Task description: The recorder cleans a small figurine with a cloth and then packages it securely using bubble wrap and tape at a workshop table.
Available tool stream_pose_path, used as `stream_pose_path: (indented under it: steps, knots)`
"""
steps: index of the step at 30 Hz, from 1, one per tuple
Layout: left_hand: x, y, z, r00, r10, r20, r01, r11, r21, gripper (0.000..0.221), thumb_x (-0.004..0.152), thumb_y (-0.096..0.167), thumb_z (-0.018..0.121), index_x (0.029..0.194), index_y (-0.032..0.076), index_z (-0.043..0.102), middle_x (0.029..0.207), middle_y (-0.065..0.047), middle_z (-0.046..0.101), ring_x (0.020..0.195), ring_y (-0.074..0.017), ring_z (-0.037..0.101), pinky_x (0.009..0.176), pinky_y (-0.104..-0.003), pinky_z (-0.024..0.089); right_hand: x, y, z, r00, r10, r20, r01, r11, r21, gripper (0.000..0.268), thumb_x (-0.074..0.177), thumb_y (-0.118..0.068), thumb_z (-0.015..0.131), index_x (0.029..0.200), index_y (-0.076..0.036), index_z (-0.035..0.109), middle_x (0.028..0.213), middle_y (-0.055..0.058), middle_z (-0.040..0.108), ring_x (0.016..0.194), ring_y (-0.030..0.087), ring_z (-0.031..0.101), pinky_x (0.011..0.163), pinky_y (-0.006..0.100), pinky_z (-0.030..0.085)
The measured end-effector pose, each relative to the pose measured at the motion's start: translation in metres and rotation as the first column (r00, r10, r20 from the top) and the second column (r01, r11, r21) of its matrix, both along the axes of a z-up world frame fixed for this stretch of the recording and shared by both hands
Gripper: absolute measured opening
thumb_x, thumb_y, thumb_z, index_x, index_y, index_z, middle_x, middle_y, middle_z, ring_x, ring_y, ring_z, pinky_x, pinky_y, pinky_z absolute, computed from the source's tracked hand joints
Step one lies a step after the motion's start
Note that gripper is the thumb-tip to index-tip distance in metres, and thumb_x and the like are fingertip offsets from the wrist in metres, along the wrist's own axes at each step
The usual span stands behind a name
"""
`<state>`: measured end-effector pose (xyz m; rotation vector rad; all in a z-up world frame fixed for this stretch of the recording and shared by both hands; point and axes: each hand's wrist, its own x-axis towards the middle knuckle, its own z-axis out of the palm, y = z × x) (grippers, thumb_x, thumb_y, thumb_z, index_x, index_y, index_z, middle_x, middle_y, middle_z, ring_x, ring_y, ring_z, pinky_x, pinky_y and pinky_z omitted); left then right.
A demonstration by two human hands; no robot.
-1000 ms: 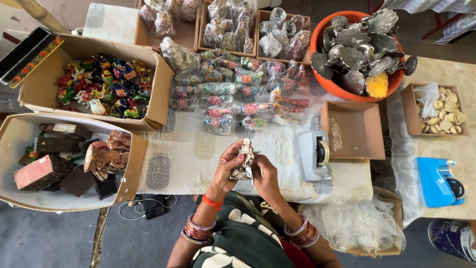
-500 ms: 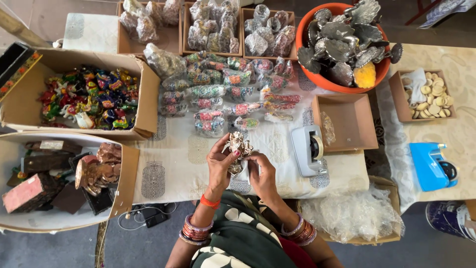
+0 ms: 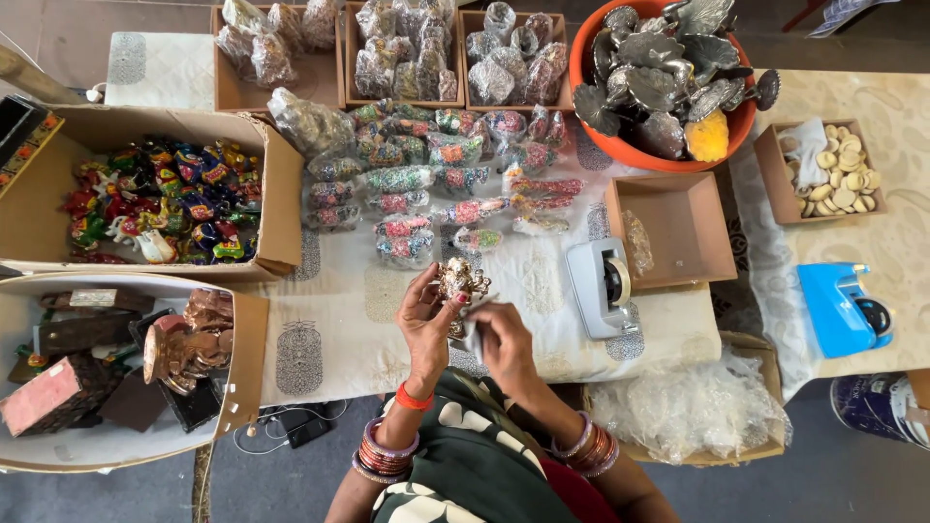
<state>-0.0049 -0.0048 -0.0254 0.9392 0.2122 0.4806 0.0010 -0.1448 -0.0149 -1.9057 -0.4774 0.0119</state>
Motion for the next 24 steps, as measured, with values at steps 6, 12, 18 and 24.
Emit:
stream_pose_path:
  steps: [6, 12, 18, 24]
  knots:
    - [0.002, 0.004, 0.001, 0.998, 0.060, 0.032, -0.063, 0.995, 0.081, 0.056, 0.086, -0.016, 0.072, 0.138, -0.001, 0.058, 0.132, -0.006, 0.058, 0.103, -0.0143, 0.067, 0.091, -0.030, 0.062, -0.011, 0.010, 0.035, 0.881, 0.171, 0.441, -0.142, 0.985, -0.098, 0.025, 0.085, 0.006, 0.070, 0.109, -0.003, 0.067, 0.104, 0.011, 0.069, 0.092, 0.025, 0.066, 0.078, 0.035, 0.058]
    - [0.000, 0.001, 0.000, 0.999, 0.041, -0.015, -0.040, 0.996, 0.084, 0.060, 0.084, -0.017, 0.073, 0.140, -0.002, 0.059, 0.133, -0.005, 0.059, 0.099, -0.0118, 0.064, 0.086, -0.025, 0.058, 0.013, 0.000, 0.012, 0.995, 0.007, 0.103, -0.008, 1.000, 0.006, 0.029, 0.090, 0.016, 0.061, 0.110, -0.002, 0.070, 0.115, 0.012, 0.071, 0.099, 0.021, 0.072, 0.083, 0.034, 0.062]
    - [0.003, 0.002, 0.017, 0.998, 0.028, -0.054, -0.026, 0.999, 0.029, 0.058, 0.085, -0.016, 0.070, 0.140, -0.003, 0.056, 0.127, -0.010, 0.064, 0.099, -0.0133, 0.068, 0.086, -0.029, 0.061, -0.011, 0.002, 0.023, 0.883, 0.202, 0.424, -0.135, 0.974, -0.181, 0.023, 0.085, 0.002, 0.075, 0.107, -0.002, 0.070, 0.106, 0.011, 0.072, 0.092, 0.024, 0.065, 0.078, 0.035, 0.058]
    - [0.003, 0.002, 0.014, 0.998, -0.047, -0.050, 0.038, 0.986, -0.162, 0.063, 0.085, -0.015, 0.071, 0.144, -0.002, 0.052, 0.116, -0.015, 0.070, 0.100, -0.0174, 0.069, 0.088, -0.030, 0.059, 0.015, -0.007, 0.016, 0.997, 0.038, -0.066, -0.027, 0.986, 0.164, 0.024, 0.093, 0.012, 0.060, 0.110, -0.002, 0.069, 0.114, 0.012, 0.071, 0.101, 0.026, 0.072, 0.087, 0.035, 0.058]
